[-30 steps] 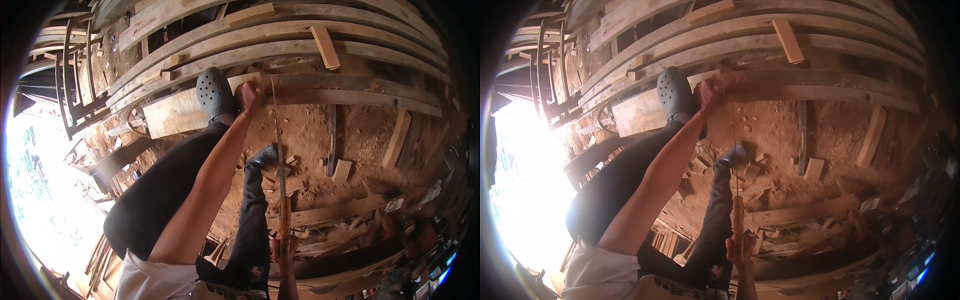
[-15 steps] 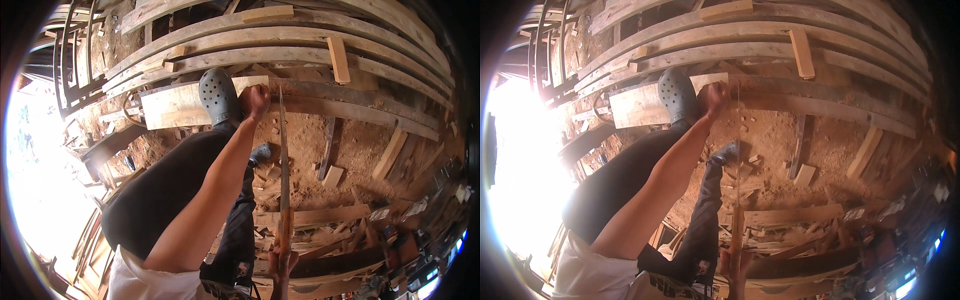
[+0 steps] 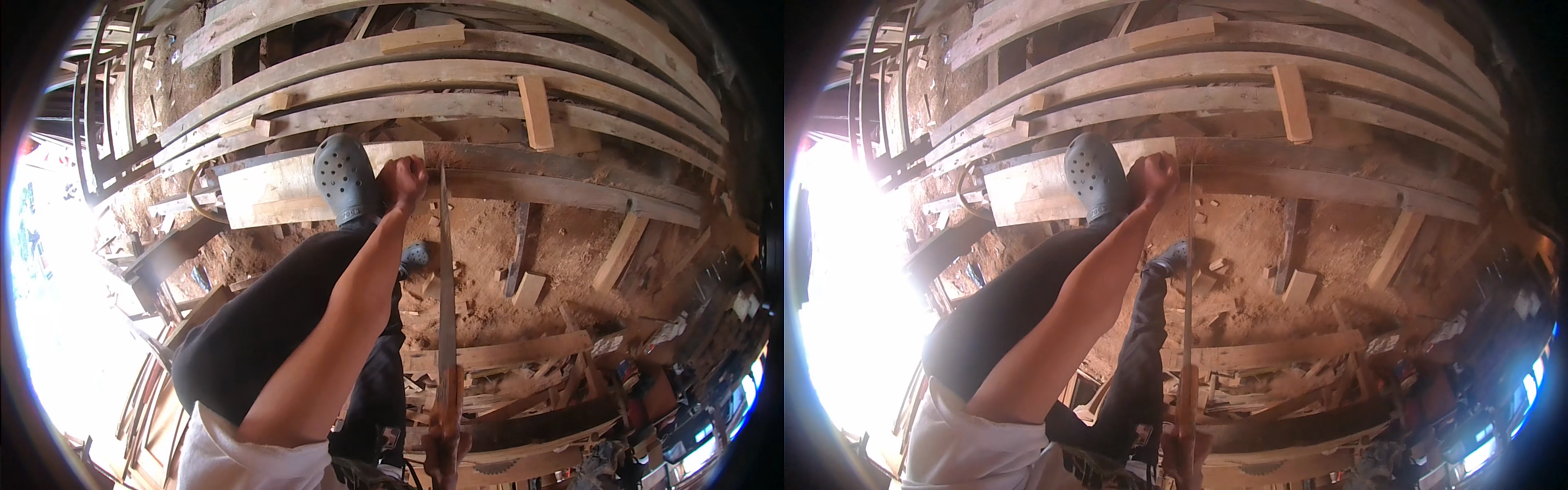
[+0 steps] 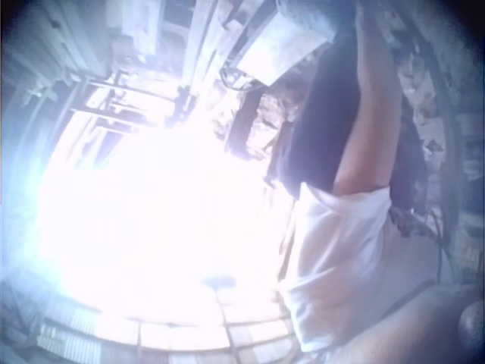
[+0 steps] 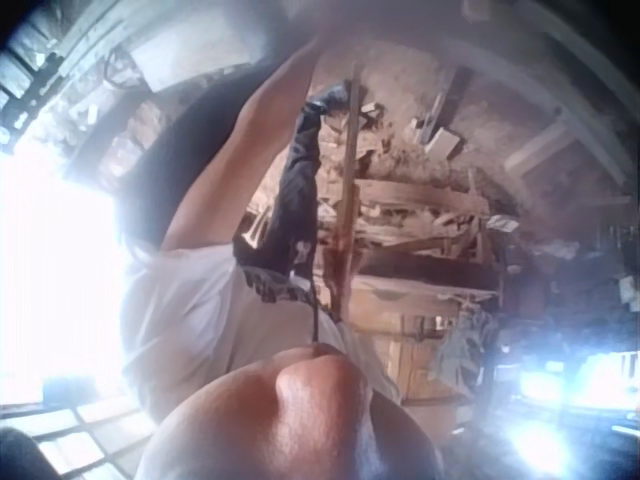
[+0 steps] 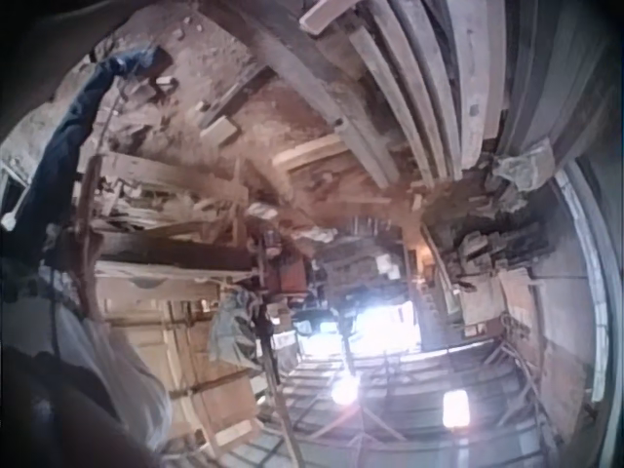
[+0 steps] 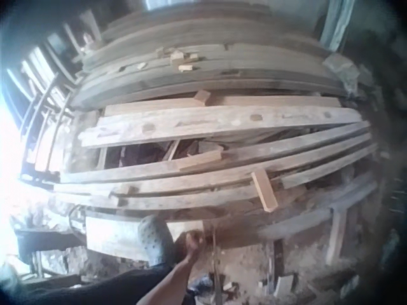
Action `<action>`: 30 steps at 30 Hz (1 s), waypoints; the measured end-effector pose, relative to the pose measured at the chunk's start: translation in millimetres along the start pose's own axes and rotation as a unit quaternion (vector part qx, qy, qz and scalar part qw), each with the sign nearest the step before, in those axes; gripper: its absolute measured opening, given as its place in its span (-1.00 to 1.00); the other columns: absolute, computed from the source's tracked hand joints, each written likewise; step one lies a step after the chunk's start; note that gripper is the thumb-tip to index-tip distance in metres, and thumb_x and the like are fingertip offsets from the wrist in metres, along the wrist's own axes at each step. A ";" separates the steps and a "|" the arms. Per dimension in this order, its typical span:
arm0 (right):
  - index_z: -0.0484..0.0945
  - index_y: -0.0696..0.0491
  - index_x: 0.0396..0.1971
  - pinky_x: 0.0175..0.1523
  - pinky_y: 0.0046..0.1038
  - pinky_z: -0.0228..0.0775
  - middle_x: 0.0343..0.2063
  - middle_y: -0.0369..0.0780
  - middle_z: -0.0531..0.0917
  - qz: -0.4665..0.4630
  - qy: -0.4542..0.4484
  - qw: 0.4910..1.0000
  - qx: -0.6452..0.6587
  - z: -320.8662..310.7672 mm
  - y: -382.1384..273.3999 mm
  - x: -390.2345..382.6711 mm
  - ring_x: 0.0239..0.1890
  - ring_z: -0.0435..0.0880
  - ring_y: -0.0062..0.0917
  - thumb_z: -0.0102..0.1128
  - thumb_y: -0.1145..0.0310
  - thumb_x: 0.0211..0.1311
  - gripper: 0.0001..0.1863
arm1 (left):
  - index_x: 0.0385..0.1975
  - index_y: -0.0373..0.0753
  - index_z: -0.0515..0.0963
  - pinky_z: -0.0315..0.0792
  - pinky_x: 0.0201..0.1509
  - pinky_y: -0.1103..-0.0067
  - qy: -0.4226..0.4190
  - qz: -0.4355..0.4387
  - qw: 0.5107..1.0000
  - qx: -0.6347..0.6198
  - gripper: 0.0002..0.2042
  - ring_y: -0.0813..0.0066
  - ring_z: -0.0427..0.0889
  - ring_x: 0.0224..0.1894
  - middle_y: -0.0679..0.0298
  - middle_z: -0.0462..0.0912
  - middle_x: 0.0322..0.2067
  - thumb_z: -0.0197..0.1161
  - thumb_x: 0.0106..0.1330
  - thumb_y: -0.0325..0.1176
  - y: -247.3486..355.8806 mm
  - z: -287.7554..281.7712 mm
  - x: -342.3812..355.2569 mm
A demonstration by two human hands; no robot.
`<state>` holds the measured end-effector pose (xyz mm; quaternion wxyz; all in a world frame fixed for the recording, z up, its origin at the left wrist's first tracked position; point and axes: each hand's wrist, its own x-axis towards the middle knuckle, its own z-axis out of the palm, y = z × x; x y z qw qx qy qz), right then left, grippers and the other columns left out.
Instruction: The person uses a hand saw to cut a small piece of wood placed on a wooden frame. They hold the wood steady with their left hand and saw with their right hand, then remove the cut piece and place it aside.
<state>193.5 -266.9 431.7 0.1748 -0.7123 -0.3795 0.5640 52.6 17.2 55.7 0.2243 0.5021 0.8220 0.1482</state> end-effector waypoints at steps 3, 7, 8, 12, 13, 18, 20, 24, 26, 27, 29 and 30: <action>0.43 0.12 -0.27 -0.57 -0.43 0.20 -0.66 -0.23 0.44 0.039 -0.023 0.997 -0.067 -8.9 -8.0 3.8 -0.68 0.37 -0.47 0.24 0.61 -0.01 -0.73 | -0.56 -0.16 0.65 0.49 -0.34 0.20 -0.029 -0.030 0.999 -0.014 -0.75 -0.04 0.62 -0.45 0.00 0.62 -0.56 0.20 0.14 -0.14 1.1 -0.4 0.6; 0.43 0.13 -0.24 -0.62 -0.44 0.16 -0.72 -0.24 0.39 -0.004 -0.025 0.994 -0.110 -4.4 -4.4 23.0 -0.75 0.30 -0.46 0.24 0.60 0.03 -0.73 | -0.53 -0.31 0.63 0.49 -0.26 0.19 -0.034 -0.009 0.999 -0.002 -0.59 -0.09 0.64 -0.39 -0.07 0.64 -0.50 0.04 0.30 -0.08 0.4 1.5 0.9; 0.44 0.14 -0.24 -0.63 -0.44 0.15 -0.73 -0.24 0.37 -0.059 -0.004 0.993 -0.104 -1.6 -1.8 27.1 -0.76 0.28 -0.43 0.24 0.59 0.04 -0.74 | -0.53 -0.31 0.64 0.49 -0.26 0.19 -0.025 -0.002 1.000 -0.003 -0.59 -0.09 0.65 -0.39 -0.07 0.65 -0.49 0.04 0.30 -0.08 -0.1 1.2 0.7; 0.45 0.11 -0.46 -0.64 -0.40 0.13 -0.80 -0.23 0.36 -0.114 0.059 0.989 -0.080 5.5 6.5 30.9 -0.78 0.28 -0.42 0.18 0.49 0.18 -0.90 | -0.57 -0.16 0.64 0.50 -0.26 0.20 -0.028 -0.005 1.000 -0.007 -0.72 -0.05 0.64 -0.39 0.00 0.65 -0.50 0.14 0.21 -0.12 0.3 -1.9 -0.9; 0.45 0.12 -0.47 -0.64 -0.40 0.12 -0.80 -0.24 0.35 -0.098 0.049 0.991 -0.079 5.3 8.1 30.2 -0.78 0.27 -0.42 0.18 0.49 0.18 -0.90 | -0.59 -0.09 0.64 0.50 -0.27 0.20 -0.035 -0.010 0.999 -0.006 -0.78 -0.03 0.64 -0.40 0.03 0.64 -0.51 0.19 0.16 -0.14 0.5 -2.5 -1.8; 0.47 0.13 -0.21 -0.63 -0.31 0.14 -0.73 -0.21 0.38 -0.052 0.003 0.995 -0.089 3.9 14.0 25.6 -0.76 0.35 -0.31 0.27 0.53 0.07 -0.74 | -0.57 -0.07 0.64 0.52 -0.23 0.22 -0.030 -0.006 1.000 0.002 -0.80 0.00 0.65 -0.36 0.05 0.65 -0.47 0.19 0.15 -0.15 0.6 -1.8 -3.2; 0.47 0.12 -0.29 -0.62 -0.31 0.14 -0.74 -0.23 0.37 -0.070 0.050 0.994 -0.064 5.9 14.5 23.0 -0.75 0.35 -0.33 0.27 0.49 0.08 -0.80 | -0.56 -0.09 0.65 0.52 -0.23 0.22 -0.024 0.001 1.000 0.007 -0.77 -0.01 0.65 -0.36 0.04 0.65 -0.48 0.17 0.17 -0.13 0.7 -1.7 -2.8; 0.45 0.12 -0.39 -0.61 -0.31 0.14 -0.77 -0.25 0.36 -0.030 0.049 0.997 -0.048 10.1 12.3 12.9 -0.76 0.34 -0.34 0.26 0.47 0.09 -0.84 | -0.52 -0.13 0.68 0.53 -0.22 0.20 -0.047 -0.030 0.998 0.018 -0.71 -0.05 0.66 -0.37 -0.01 0.66 -0.49 0.12 0.20 -0.09 2.0 -2.6 -0.8; 0.43 0.12 -0.40 -0.61 -0.32 0.16 -0.77 -0.25 0.36 0.013 0.031 0.999 0.015 10.5 13.0 8.7 -0.76 0.34 -0.35 0.24 0.49 0.09 -0.85 | -0.52 -0.17 0.69 0.54 -0.20 0.22 -0.043 -0.036 0.998 0.023 -0.68 -0.07 0.67 -0.36 -0.04 0.67 -0.47 0.11 0.21 -0.09 2.6 -3.7 -0.4; 0.43 0.12 -0.40 -0.61 -0.34 0.17 -0.77 -0.25 0.37 -0.020 0.034 0.999 0.033 10.6 15.4 9.1 -0.76 0.35 -0.35 0.23 0.50 0.09 -0.86 | -0.52 -0.18 0.68 0.53 -0.21 0.21 -0.046 -0.041 0.998 0.029 -0.67 -0.07 0.67 -0.36 -0.04 0.67 -0.48 0.10 0.22 -0.10 2.1 -4.6 -0.8; 0.42 0.12 -0.40 -0.61 -0.38 0.19 -0.77 -0.25 0.38 -0.023 0.036 0.998 -0.043 10.1 21.0 12.0 -0.76 0.36 -0.38 0.21 0.51 0.10 -0.87 | -0.54 -0.20 0.68 0.53 -0.22 0.21 -0.041 -0.023 0.999 0.015 -0.66 -0.07 0.67 -0.37 -0.04 0.66 -0.48 0.08 0.24 -0.10 1.6 -3.3 -2.0; 0.42 0.12 -0.40 -0.61 -0.40 0.20 -0.77 -0.25 0.38 -0.069 0.049 0.992 -0.089 8.8 23.7 13.7 -0.76 0.37 -0.39 0.20 0.51 0.10 -0.87 | -0.56 -0.20 0.66 0.52 -0.25 0.20 -0.044 -0.013 0.999 0.001 -0.66 -0.07 0.66 -0.40 -0.05 0.65 -0.51 0.08 0.24 -0.11 0.4 -2.7 -1.3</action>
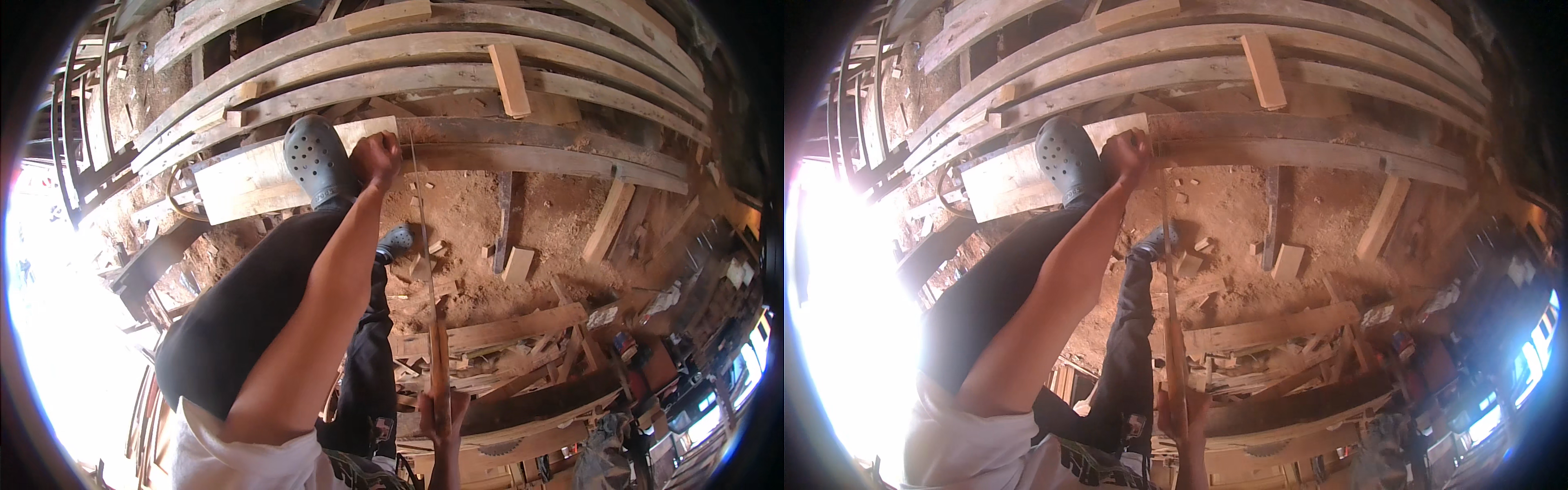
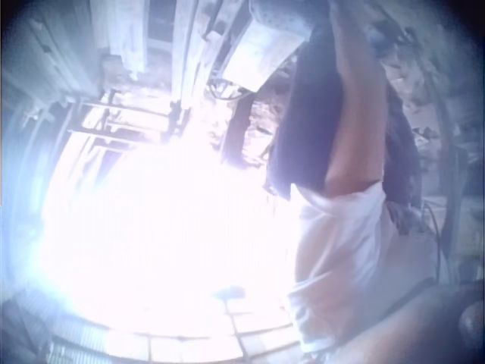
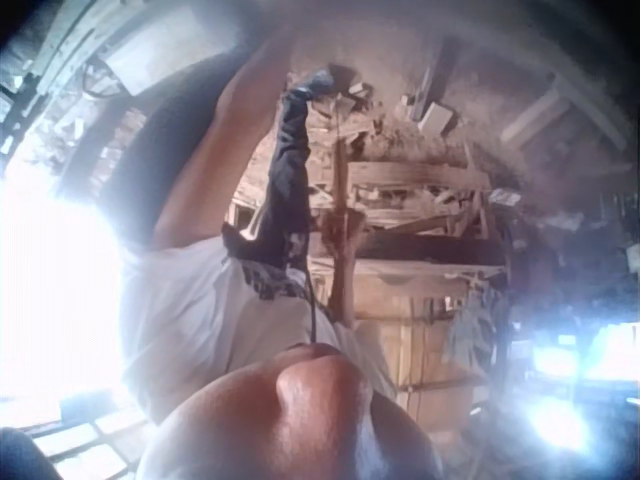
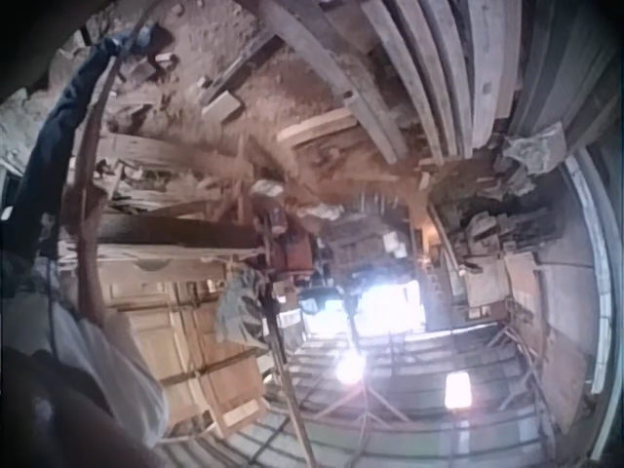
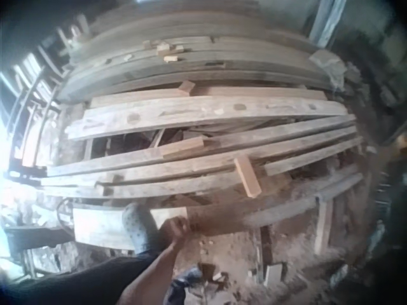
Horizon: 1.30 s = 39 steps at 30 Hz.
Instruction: The person uses a hand saw to cut a small piece of wood placed on a wooden frame. They hold the wood steady with their left hand and saw with their right hand, then remove the cut piece and place it aside.
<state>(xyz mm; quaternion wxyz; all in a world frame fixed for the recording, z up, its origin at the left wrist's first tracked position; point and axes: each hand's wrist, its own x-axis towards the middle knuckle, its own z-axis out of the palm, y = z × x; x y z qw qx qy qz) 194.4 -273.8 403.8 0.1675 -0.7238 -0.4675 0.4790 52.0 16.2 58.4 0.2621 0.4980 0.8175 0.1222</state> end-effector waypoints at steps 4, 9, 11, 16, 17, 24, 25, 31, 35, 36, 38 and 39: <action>0.42 0.13 -0.39 -0.62 -0.43 0.20 -0.77 -0.25 0.38 -0.036 -0.021 0.999 -0.002 -0.4 12.5 7.8 -0.75 0.37 -0.41 0.19 0.49 0.12 -0.88 | -0.53 -0.18 0.62 0.49 -0.33 0.17 0.030 0.022 0.999 0.002 -0.72 -0.07 0.64 -0.43 -0.05 0.64 -0.51 0.10 0.22 -0.12 -3.1 4.3 0.8; 0.44 0.08 -0.54 -0.63 -0.40 0.19 -0.78 -0.24 0.39 0.042 -0.029 0.999 0.000 -3.4 13.5 4.7 -0.77 0.35 -0.45 0.31 0.45 0.09 -0.82 | -0.33 -0.17 0.43 0.43 -0.37 0.12 0.014 0.015 1.000 -0.008 -0.76 -0.10 0.62 -0.45 -0.02 0.59 -0.56 0.06 0.24 -0.12 -7.6 11.2 -0.3; 0.43 0.08 -0.32 -0.63 -0.41 0.21 -0.76 -0.28 0.40 -0.002 -0.024 0.997 -0.080 -2.0 12.9 5.7 -0.75 0.36 -0.47 0.28 0.46 0.11 -0.80 | -0.32 -0.17 0.46 0.44 -0.29 0.10 0.004 0.002 1.000 -0.018 -0.73 -0.11 0.64 -0.37 -0.03 0.63 -0.49 0.03 0.26 -0.09 -10.2 15.0 2.6; 0.40 0.09 -0.34 -0.61 -0.43 0.21 -0.75 -0.30 0.42 -0.014 0.008 0.998 0.062 0.9 3.3 12.5 -0.73 0.39 -0.51 0.22 0.47 0.15 -0.84 | -0.27 -0.11 0.42 0.44 -0.37 0.12 0.008 0.025 0.999 -0.020 -0.79 -0.12 0.62 -0.45 0.01 0.60 -0.57 0.08 0.24 -0.14 -14.9 14.2 2.7; 0.42 0.10 -0.42 -0.61 -0.43 0.21 -0.76 -0.30 0.41 -0.052 0.023 0.996 0.064 0.2 0.8 14.6 -0.73 0.38 -0.52 0.22 0.47 0.15 -0.87 | -0.28 -0.11 0.42 0.44 -0.37 0.12 0.014 0.031 0.999 -0.018 -0.79 -0.12 0.62 -0.45 0.01 0.60 -0.57 0.08 0.24 -0.14 -15.7 12.4 0.9; 0.45 0.12 -0.48 -0.66 -0.38 0.07 -0.80 -0.27 0.27 0.026 -0.005 0.997 0.067 2.0 -7.5 23.6 -0.78 0.24 -0.42 0.20 0.51 0.12 -0.91 | -0.31 -0.14 0.47 0.43 -0.39 0.12 0.016 0.031 0.998 -0.056 -0.81 -0.14 0.61 -0.47 -0.05 0.59 -0.57 0.03 0.27 -0.18 -9.1 9.9 1.1; 0.42 0.11 -0.52 -0.66 -0.37 0.07 -0.81 -0.26 0.25 0.024 -0.006 0.992 0.124 2.6 -6.4 22.9 -0.78 0.24 -0.41 0.20 0.51 0.11 -0.87 | -0.31 -0.14 0.47 0.43 -0.40 0.12 0.019 0.032 0.999 -0.037 -0.81 -0.14 0.61 -0.47 -0.04 0.59 -0.57 0.02 0.27 -0.18 -9.4 9.1 1.2; 0.45 0.11 -0.13 -0.67 -0.38 0.08 -0.78 -0.24 0.31 -0.079 0.013 0.997 -0.023 14.3 22.9 25.1 -0.79 0.26 -0.36 0.17 0.64 0.07 -0.67 | -0.36 -0.13 0.43 0.44 -0.36 0.17 0.018 0.026 0.999 -0.021 -0.82 -0.05 0.60 -0.45 0.03 0.57 -0.57 0.02 0.29 -0.17 -9.7 12.9 1.1; 0.54 0.08 -0.21 -0.66 -0.37 0.17 -0.74 -0.23 0.36 -0.080 -0.007 0.997 0.000 14.4 35.7 17.2 -0.78 0.39 -0.36 0.23 0.59 0.05 -0.74 | -0.38 -0.10 0.41 0.43 -0.36 0.19 0.015 0.043 0.998 -0.037 -0.84 -0.01 0.60 -0.48 0.09 0.55 -0.60 0.03 0.27 -0.17 -9.8 8.7 -0.7; 0.54 0.08 -0.21 -0.66 -0.38 0.17 -0.74 -0.23 0.36 -0.073 0.001 0.997 0.012 12.9 36.5 14.1 -0.77 0.39 -0.36 0.24 0.58 0.05 -0.74 | -0.38 -0.09 0.41 0.42 -0.36 0.21 0.016 0.022 0.999 -0.030 -0.84 0.02 0.61 -0.45 0.11 0.56 -0.59 0.04 0.25 -0.16 -8.6 7.6 0.1; 0.55 0.08 -0.18 -0.65 -0.37 0.17 -0.73 -0.22 0.39 -0.084 0.032 0.996 -0.009 14.3 36.7 11.0 -0.76 0.41 -0.36 0.24 0.56 0.06 -0.73 | -0.38 -0.09 0.42 0.42 -0.37 0.21 0.012 0.026 1.000 -0.006 -0.84 0.03 0.62 -0.43 0.11 0.57 -0.57 0.04 0.24 -0.16 -6.8 5.2 1.1; 0.55 0.07 -0.15 -0.65 -0.36 0.17 -0.73 -0.22 0.40 -0.104 0.053 0.992 -0.041 14.5 35.7 10.1 -0.76 0.42 -0.35 0.25 0.53 0.07 -0.71 | -0.37 -0.08 0.42 0.41 -0.37 0.22 -0.002 0.016 1.000 0.011 -0.83 0.03 0.62 -0.42 0.11 0.58 -0.56 0.04 0.23 -0.15 -5.3 4.9 1.3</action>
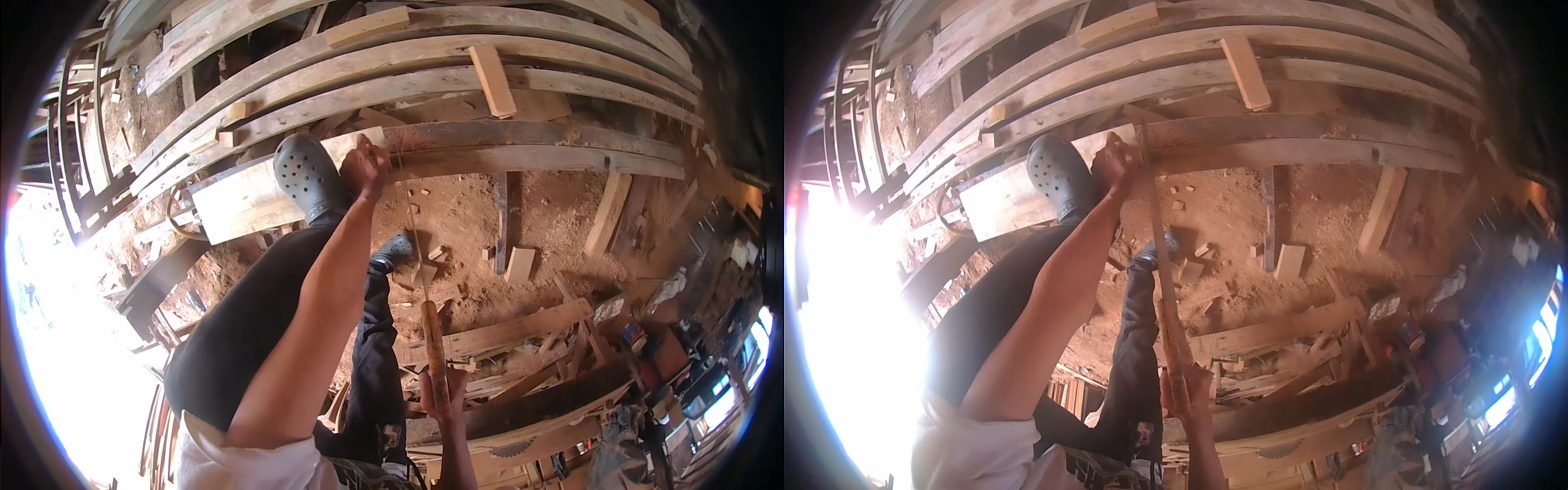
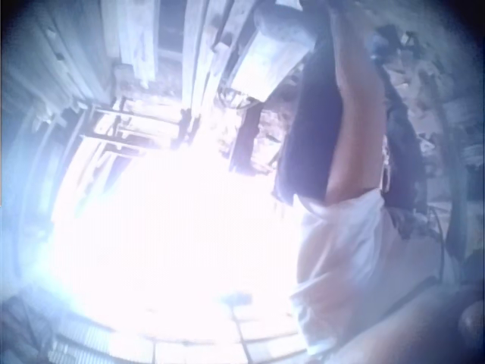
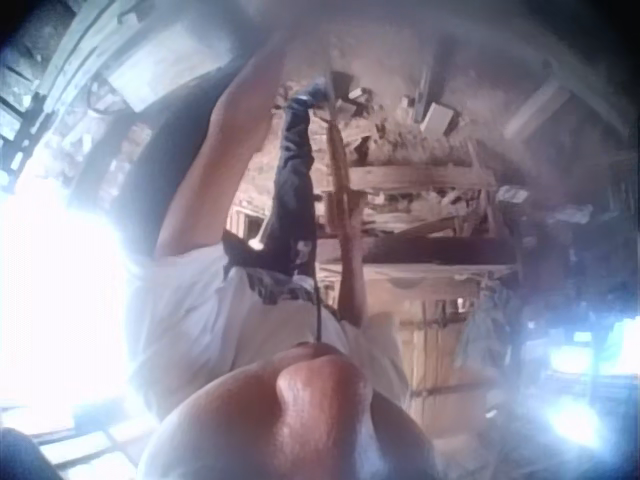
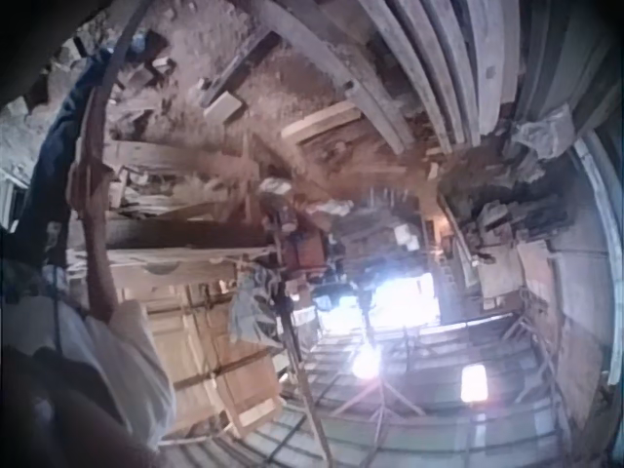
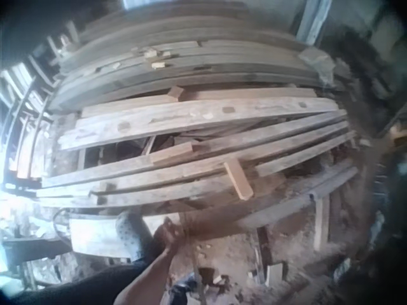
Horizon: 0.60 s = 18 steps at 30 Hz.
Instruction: The person uses a hand saw to cut a small piece of wood placed on a wooden frame. They hold the wood steady with their left hand and saw with their right hand, then remove the cut piece and place it aside.
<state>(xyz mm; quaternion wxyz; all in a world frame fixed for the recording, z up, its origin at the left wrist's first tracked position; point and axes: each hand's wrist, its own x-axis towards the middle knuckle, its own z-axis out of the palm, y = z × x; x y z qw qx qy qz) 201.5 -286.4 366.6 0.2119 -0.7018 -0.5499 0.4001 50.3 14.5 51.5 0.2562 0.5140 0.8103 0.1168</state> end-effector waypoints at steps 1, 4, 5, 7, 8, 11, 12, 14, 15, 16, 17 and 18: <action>0.56 0.07 -0.12 -0.64 -0.35 0.17 -0.72 -0.21 0.42 -0.017 0.017 0.999 -0.035 1.6 -1.1 0.8 -0.75 0.43 -0.34 0.25 0.51 0.08 -0.69 | -0.37 -0.09 0.42 0.41 -0.37 0.21 0.003 0.006 1.000 -0.017 -0.83 0.02 0.62 -0.43 0.10 0.57 -0.57 0.04 0.23 -0.16 2.1 -0.2 -0.6; 0.57 0.08 -0.07 -0.62 -0.36 0.17 -0.71 -0.19 0.47 0.069 -0.043 0.995 0.053 1.3 -6.0 5.9 -0.73 0.44 -0.32 0.21 0.49 0.10 -0.66 | -0.36 -0.10 0.44 0.40 -0.39 0.18 0.005 -0.013 0.999 -0.042 -0.83 -0.02 0.60 -0.47 0.06 0.57 -0.59 0.06 0.22 -0.17 4.6 -5.0 -2.0; 0.57 0.07 -0.08 -0.62 -0.37 0.18 -0.71 -0.18 0.48 0.063 -0.023 0.995 0.075 1.1 -7.7 8.6 -0.73 0.44 -0.31 0.20 0.50 0.10 -0.67 | -0.37 -0.11 0.44 0.41 -0.39 0.16 0.022 -0.001 1.000 -0.009 -0.84 -0.05 0.61 -0.47 0.04 0.58 -0.60 0.06 0.22 -0.19 5.9 -5.3 -2.4; 0.59 0.05 -0.08 -0.62 -0.39 0.16 -0.73 -0.18 0.46 0.059 -0.018 0.994 0.089 -1.3 -9.3 14.4 -0.75 0.42 -0.34 0.19 0.50 0.11 -0.67 | -0.38 -0.12 0.45 0.42 -0.39 0.15 0.038 0.009 0.999 -0.010 -0.84 -0.07 0.62 -0.46 0.02 0.60 -0.58 0.05 0.22 -0.20 5.5 -6.0 -2.7; 0.59 0.05 -0.08 -0.61 -0.39 0.16 -0.74 -0.18 0.44 0.119 -0.061 0.985 0.105 -2.2 -9.9 17.2 -0.75 0.41 -0.35 0.19 0.50 0.11 -0.68 | -0.39 -0.12 0.45 0.43 -0.39 0.15 0.039 0.010 0.999 -0.008 -0.84 -0.08 0.62 -0.46 0.01 0.61 -0.57 0.05 0.22 -0.20 5.3 -5.0 -3.3; 0.58 0.08 -0.12 -0.61 -0.39 0.17 -0.77 -0.20 0.38 0.112 -0.086 0.989 0.053 -6.3 -9.0 23.3 -0.76 0.39 -0.41 0.17 0.49 0.13 -0.73 | -0.39 -0.14 0.46 0.44 -0.38 0.12 0.023 0.019 1.000 -0.008 -0.85 -0.12 0.63 -0.44 -0.02 0.62 -0.56 0.04 0.23 -0.22 3.4 -2.1 -1.9; 0.58 0.09 -0.14 -0.62 -0.38 0.17 -0.78 -0.20 0.36 0.066 -0.048 0.994 0.070 -7.0 -9.7 23.5 -0.76 0.39 -0.43 0.16 0.49 0.14 -0.75 | -0.39 -0.14 0.46 0.44 -0.38 0.12 0.019 0.021 1.000 -0.007 -0.85 -0.13 0.63 -0.44 -0.03 0.61 -0.56 0.04 0.23 -0.22 2.7 -1.9 -0.5; 0.58 0.09 -0.17 -0.62 -0.36 0.17 -0.78 -0.19 0.36 0.076 -0.030 0.990 0.113 -8.2 -9.0 23.1 -0.76 0.40 -0.39 0.16 0.48 0.14 -0.78 | -0.37 -0.15 0.46 0.43 -0.39 0.11 0.017 0.009 1.000 0.003 -0.85 -0.15 0.62 -0.44 -0.04 0.61 -0.56 0.04 0.22 -0.23 2.4 -1.0 -0.9; 0.58 0.10 -0.17 -0.62 -0.34 0.18 -0.78 -0.19 0.38 0.019 -0.014 0.998 0.062 -7.7 -7.7 22.5 -0.75 0.42 -0.36 0.20 0.49 0.11 -0.75 | -0.37 -0.15 0.46 0.43 -0.39 0.11 0.022 0.016 1.000 0.001 -0.85 -0.15 0.62 -0.45 -0.05 0.61 -0.56 0.04 0.22 -0.23 3.0 -0.5 -0.7; 0.58 0.10 -0.16 -0.61 -0.32 0.18 -0.77 -0.19 0.39 0.000 -0.020 1.000 0.009 -7.4 -7.1 21.4 -0.74 0.43 -0.32 0.23 0.50 0.08 -0.73 | -0.36 -0.15 0.46 0.43 -0.38 0.10 0.029 0.013 0.999 0.004 -0.84 -0.15 0.62 -0.45 -0.05 0.61 -0.56 0.04 0.22 -0.23 2.3 -1.0 -1.3; 0.57 0.10 -0.16 -0.61 -0.31 0.18 -0.76 -0.20 0.40 0.003 -0.018 1.000 -0.025 -6.2 -5.7 20.7 -0.73 0.43 -0.31 0.25 0.50 0.07 -0.72 | -0.35 -0.15 0.46 0.43 -0.37 0.10 0.040 0.005 0.999 -0.001 -0.83 -0.14 0.61 -0.45 -0.05 0.60 -0.57 0.04 0.21 -0.22 3.2 0.0 -0.2; 0.56 0.09 -0.16 -0.61 -0.31 0.18 -0.76 -0.21 0.40 -0.003 -0.013 0.998 -0.058 -5.1 -4.2 20.4 -0.74 0.41 -0.30 0.26 0.52 0.06 -0.71 | -0.35 -0.15 0.46 0.43 -0.37 0.10 0.047 0.017 0.999 0.001 -0.83 -0.13 0.61 -0.45 -0.05 0.60 -0.57 0.04 0.22 -0.21 2.7 -0.1 -0.8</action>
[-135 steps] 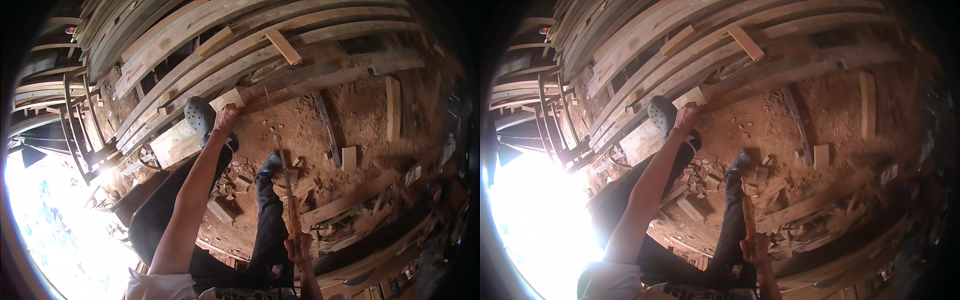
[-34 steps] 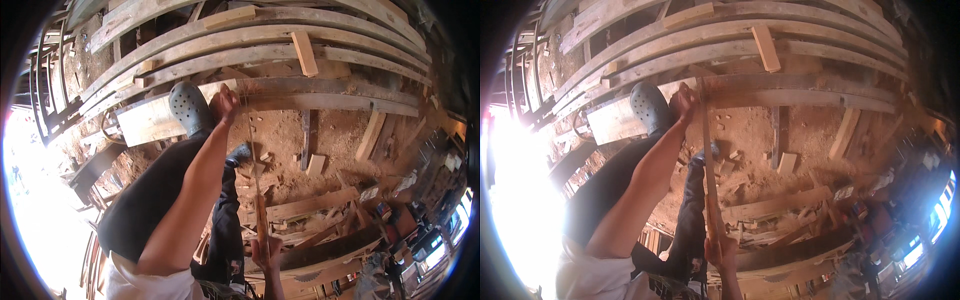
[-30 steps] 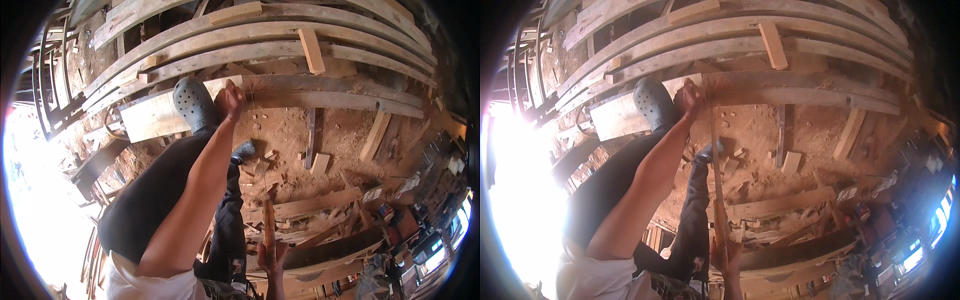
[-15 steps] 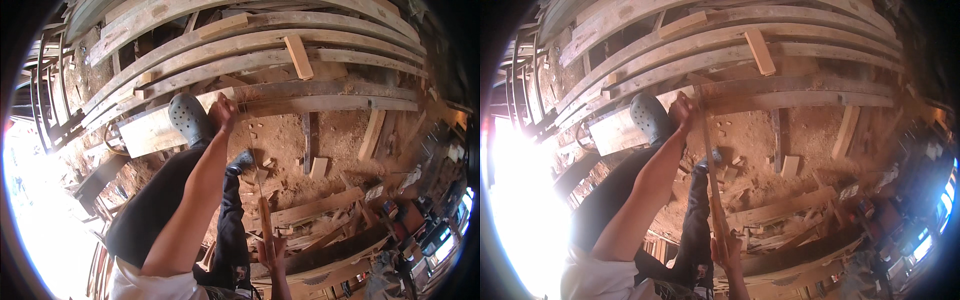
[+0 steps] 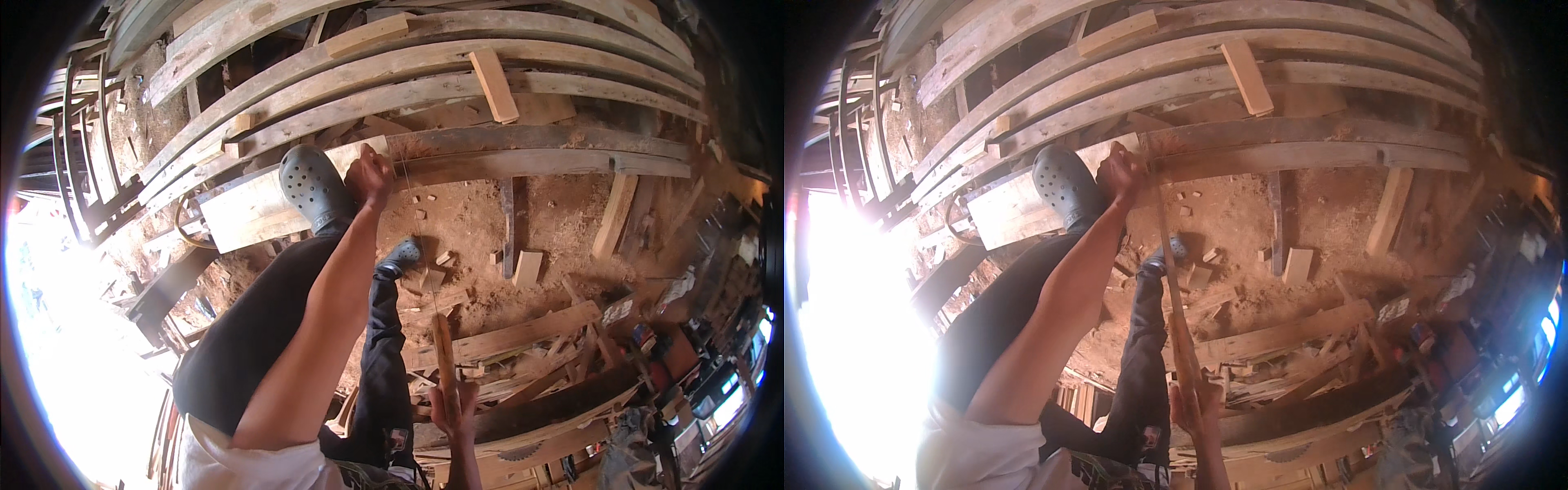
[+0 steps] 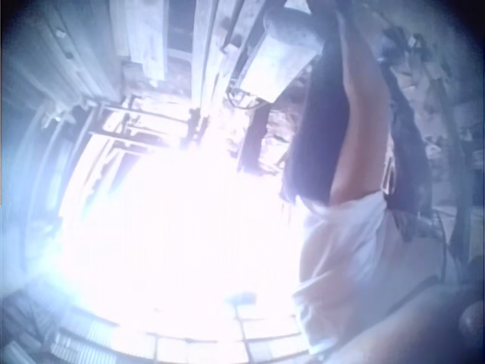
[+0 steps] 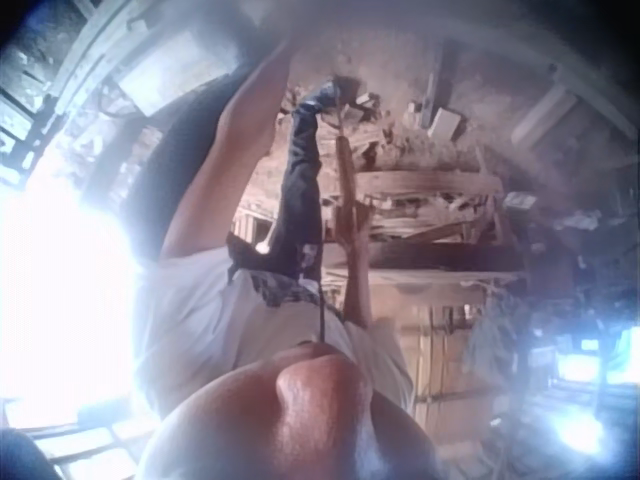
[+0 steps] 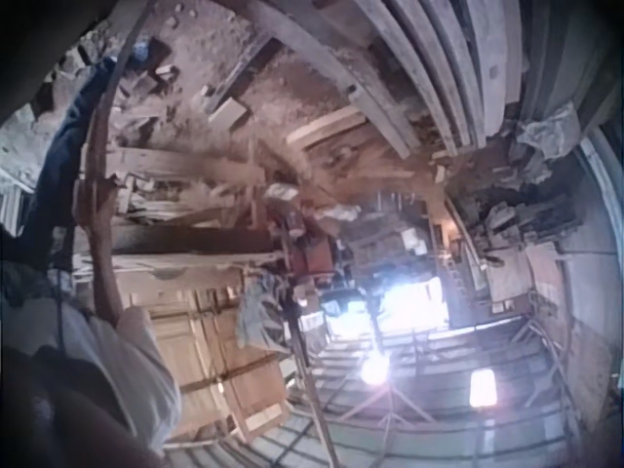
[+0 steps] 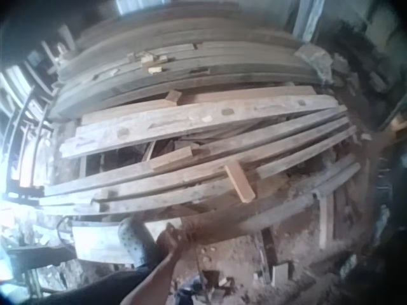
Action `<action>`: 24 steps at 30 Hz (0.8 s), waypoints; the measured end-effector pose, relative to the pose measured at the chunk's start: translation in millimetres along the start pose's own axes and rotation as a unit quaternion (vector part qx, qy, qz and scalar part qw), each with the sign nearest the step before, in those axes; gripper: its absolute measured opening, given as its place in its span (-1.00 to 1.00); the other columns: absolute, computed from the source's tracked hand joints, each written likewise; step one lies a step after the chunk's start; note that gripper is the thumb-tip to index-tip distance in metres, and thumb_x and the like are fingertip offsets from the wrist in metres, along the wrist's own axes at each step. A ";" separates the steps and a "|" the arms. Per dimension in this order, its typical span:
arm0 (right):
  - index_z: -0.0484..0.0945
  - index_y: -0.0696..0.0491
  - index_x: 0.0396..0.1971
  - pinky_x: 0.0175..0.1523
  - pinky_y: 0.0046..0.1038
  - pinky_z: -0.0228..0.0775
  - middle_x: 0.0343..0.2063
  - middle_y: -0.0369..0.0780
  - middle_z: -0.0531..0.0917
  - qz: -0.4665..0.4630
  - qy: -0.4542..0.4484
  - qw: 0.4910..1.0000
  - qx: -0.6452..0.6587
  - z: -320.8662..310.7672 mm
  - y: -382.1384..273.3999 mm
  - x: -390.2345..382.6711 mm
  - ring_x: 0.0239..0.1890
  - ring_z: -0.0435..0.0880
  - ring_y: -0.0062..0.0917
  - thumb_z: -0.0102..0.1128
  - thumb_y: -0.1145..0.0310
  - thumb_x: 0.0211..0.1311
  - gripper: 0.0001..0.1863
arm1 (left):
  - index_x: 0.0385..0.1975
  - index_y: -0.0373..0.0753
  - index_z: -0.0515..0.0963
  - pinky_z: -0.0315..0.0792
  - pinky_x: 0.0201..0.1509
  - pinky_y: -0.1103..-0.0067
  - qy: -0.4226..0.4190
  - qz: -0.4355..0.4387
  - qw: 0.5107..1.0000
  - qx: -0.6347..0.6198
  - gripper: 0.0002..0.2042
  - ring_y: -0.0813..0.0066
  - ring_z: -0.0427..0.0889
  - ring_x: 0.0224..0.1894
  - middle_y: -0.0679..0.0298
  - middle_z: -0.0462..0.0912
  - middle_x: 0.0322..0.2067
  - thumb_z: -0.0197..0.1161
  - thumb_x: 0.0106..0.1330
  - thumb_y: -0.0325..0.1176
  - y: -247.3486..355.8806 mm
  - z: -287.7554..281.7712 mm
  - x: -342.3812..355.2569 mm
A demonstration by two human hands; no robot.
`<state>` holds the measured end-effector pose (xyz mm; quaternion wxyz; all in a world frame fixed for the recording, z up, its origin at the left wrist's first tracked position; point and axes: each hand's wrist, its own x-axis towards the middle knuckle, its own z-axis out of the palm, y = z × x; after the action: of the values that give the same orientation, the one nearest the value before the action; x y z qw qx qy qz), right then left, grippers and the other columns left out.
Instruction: The person uses a hand saw to cut a small piece of wood placed on a wooden frame. They hold the wood steady with their left hand and saw with their right hand, then remove the cut piece and place it aside.
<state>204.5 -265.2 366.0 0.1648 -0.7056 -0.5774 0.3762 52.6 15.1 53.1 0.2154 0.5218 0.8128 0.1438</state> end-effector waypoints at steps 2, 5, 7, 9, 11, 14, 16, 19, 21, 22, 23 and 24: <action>0.52 0.08 -0.16 -0.60 -0.30 0.16 -0.74 -0.24 0.39 0.002 -0.011 0.999 0.053 2.0 1.7 -1.2 -0.74 0.36 -0.30 0.27 0.55 0.04 -0.69 | -0.36 -0.14 0.46 0.43 -0.36 0.10 -0.021 0.007 1.000 0.005 -0.82 -0.13 0.61 -0.45 -0.04 0.59 -0.57 0.04 0.22 -0.20 -0.3 -0.1 0.0; 0.44 0.06 -0.04 -0.63 -0.30 0.11 -0.74 -0.24 0.35 0.041 -0.059 0.989 0.130 1.1 -0.2 -2.7 -0.76 0.31 -0.33 0.21 0.59 0.06 -0.59 | -0.36 -0.15 0.46 0.43 -0.36 0.10 -0.033 -0.017 0.999 -0.029 -0.82 -0.13 0.61 -0.43 -0.05 0.59 -0.55 0.04 0.23 -0.19 -0.9 -0.8 0.0; 0.42 0.05 -0.03 -0.63 -0.30 0.10 -0.74 -0.25 0.35 0.058 -0.043 0.988 0.136 0.9 -2.6 -1.5 -0.76 0.30 -0.35 0.20 0.58 0.09 -0.60 | -0.35 -0.15 0.46 0.43 -0.34 0.11 -0.038 -0.022 0.999 -0.031 -0.81 -0.13 0.62 -0.41 -0.06 0.60 -0.54 0.04 0.23 -0.19 -1.4 -0.6 -0.5; 0.40 0.05 -0.03 -0.59 -0.35 0.15 -0.74 -0.27 0.36 0.000 0.020 0.998 0.064 1.9 -5.2 2.1 -0.75 0.31 -0.38 0.19 0.55 0.12 -0.62 | -0.37 -0.16 0.49 0.45 -0.30 0.12 -0.035 -0.033 0.998 -0.027 -0.81 -0.13 0.62 -0.37 -0.08 0.61 -0.50 0.04 0.22 -0.19 -2.2 1.3 0.3; 0.40 0.05 0.03 -0.54 -0.40 0.20 -0.74 -0.27 0.37 0.018 -0.024 0.999 0.012 3.0 -8.0 6.6 -0.75 0.31 -0.39 0.19 0.54 0.14 -0.58 | -0.40 -0.17 0.52 0.45 -0.29 0.12 -0.045 -0.024 0.998 -0.041 -0.80 -0.14 0.62 -0.35 -0.08 0.61 -0.50 0.05 0.22 -0.20 -3.2 2.6 1.8; 0.42 0.06 0.03 -0.50 -0.32 0.23 -0.76 -0.26 0.38 0.241 -0.098 0.930 0.258 0.1 -11.4 12.4 -0.74 0.31 -0.34 0.17 0.54 0.16 -0.60 | -0.45 -0.20 0.55 0.46 -0.27 0.13 -0.074 -0.031 0.996 -0.042 -0.79 -0.15 0.62 -0.34 -0.08 0.62 -0.49 0.07 0.21 -0.21 -4.1 0.3 0.5; 0.45 0.08 -0.06 -0.50 -0.29 0.22 -0.76 -0.26 0.37 0.143 -0.050 0.966 0.210 -2.5 -13.1 14.3 -0.73 0.31 -0.31 0.16 0.52 0.18 -0.70 | -0.47 -0.21 0.57 0.48 -0.25 0.15 -0.038 -0.004 0.999 -0.025 -0.78 -0.13 0.62 -0.34 -0.08 0.62 -0.48 0.10 0.18 -0.21 -3.3 -3.3 -0.7; 0.45 0.12 0.03 -0.56 -0.37 0.21 -0.58 -0.15 0.47 0.003 -0.007 1.000 -0.008 -6.1 -10.1 10.8 -0.67 0.41 -0.41 0.20 0.51 0.15 -0.60 | -0.45 -0.21 0.58 0.48 -0.25 0.15 -0.055 -0.007 0.998 -0.019 -0.77 -0.12 0.62 -0.34 -0.08 0.62 -0.48 0.10 0.17 -0.19 -2.4 -6.1 -2.4; 0.44 0.13 0.07 -0.57 -0.36 0.22 -0.57 -0.15 0.47 -0.061 -0.021 0.994 -0.087 -4.5 -3.6 6.0 -0.66 0.42 -0.40 0.22 0.54 0.12 -0.55 | -0.45 -0.21 0.58 0.48 -0.25 0.14 -0.057 -0.019 0.998 -0.016 -0.77 -0.12 0.62 -0.34 -0.07 0.62 -0.48 0.11 0.16 -0.18 -1.9 -5.2 -1.7; 0.44 0.12 0.05 -0.55 -0.31 0.22 -0.66 -0.20 0.42 -0.050 -0.021 0.998 -0.043 -0.8 1.1 4.9 -0.68 0.38 -0.33 0.20 0.57 0.11 -0.55 | -0.45 -0.20 0.58 0.47 -0.25 0.14 -0.066 -0.028 0.997 -0.007 -0.77 -0.12 0.62 -0.34 -0.07 0.62 -0.47 0.11 0.16 -0.18 -1.3 -4.3 0.0; 0.43 0.13 0.03 -0.51 -0.30 0.23 -0.63 -0.20 0.42 -0.005 -0.073 0.997 0.033 -1.5 1.3 -1.4 -0.65 0.37 -0.32 0.18 0.61 0.10 -0.57 | -0.44 -0.19 0.57 0.46 -0.25 0.13 -0.070 -0.031 0.997 -0.019 -0.78 -0.11 0.61 -0.35 -0.06 0.61 -0.47 0.12 0.15 -0.18 -1.3 -3.7 0.7; 0.42 0.14 0.00 -0.47 -0.28 0.24 -0.60 -0.20 0.43 0.059 -0.122 0.986 0.093 2.1 4.8 -2.8 -0.62 0.37 -0.30 0.17 0.64 0.09 -0.58 | -0.44 -0.19 0.57 0.46 -0.25 0.13 -0.043 -0.015 0.999 -0.016 -0.78 -0.11 0.61 -0.34 -0.06 0.61 -0.46 0.12 0.15 -0.18 -0.9 -3.3 2.4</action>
<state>206.2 -269.6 362.3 0.1353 -0.6687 -0.5129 0.5210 49.4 16.9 55.2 0.2611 0.5115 0.8081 0.1311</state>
